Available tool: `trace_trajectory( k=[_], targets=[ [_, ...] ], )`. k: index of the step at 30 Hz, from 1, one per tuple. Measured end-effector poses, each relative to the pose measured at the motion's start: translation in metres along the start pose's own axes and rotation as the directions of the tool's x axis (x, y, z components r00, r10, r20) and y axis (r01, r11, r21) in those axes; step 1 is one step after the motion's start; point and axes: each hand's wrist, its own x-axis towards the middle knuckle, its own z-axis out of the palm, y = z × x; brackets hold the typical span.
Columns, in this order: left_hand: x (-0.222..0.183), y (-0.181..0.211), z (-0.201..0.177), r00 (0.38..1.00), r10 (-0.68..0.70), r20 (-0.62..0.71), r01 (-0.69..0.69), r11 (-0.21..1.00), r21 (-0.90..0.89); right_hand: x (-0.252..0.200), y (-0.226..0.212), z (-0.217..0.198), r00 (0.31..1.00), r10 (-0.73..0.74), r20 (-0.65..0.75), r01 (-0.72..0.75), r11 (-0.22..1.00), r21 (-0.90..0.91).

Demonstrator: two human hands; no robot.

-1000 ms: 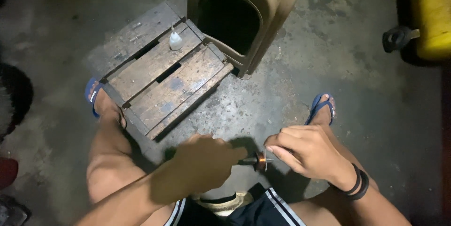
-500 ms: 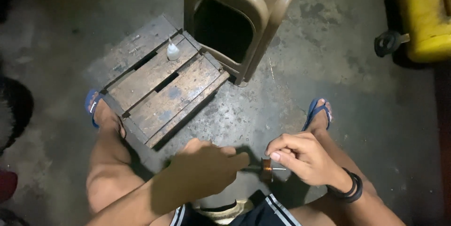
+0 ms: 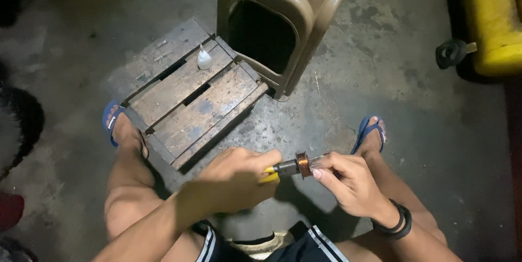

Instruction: Winding thin copper wire around a small metal core and securing it with adhesive

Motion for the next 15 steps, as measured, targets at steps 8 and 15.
trace_trajectory(
  k=[8,15],
  targets=[
    [0.001,0.0,-0.003,0.998,0.038,-0.05,-0.045,0.989,-0.138,-0.002,-0.006,-0.001,0.999,0.006,-0.043,-0.007,1.0,-0.026],
    [0.0,0.005,-0.011,0.997,0.064,-0.054,-0.072,0.981,-0.18,0.0,-0.008,-0.002,0.998,-0.046,-0.038,0.045,0.998,-0.037]
  ],
)
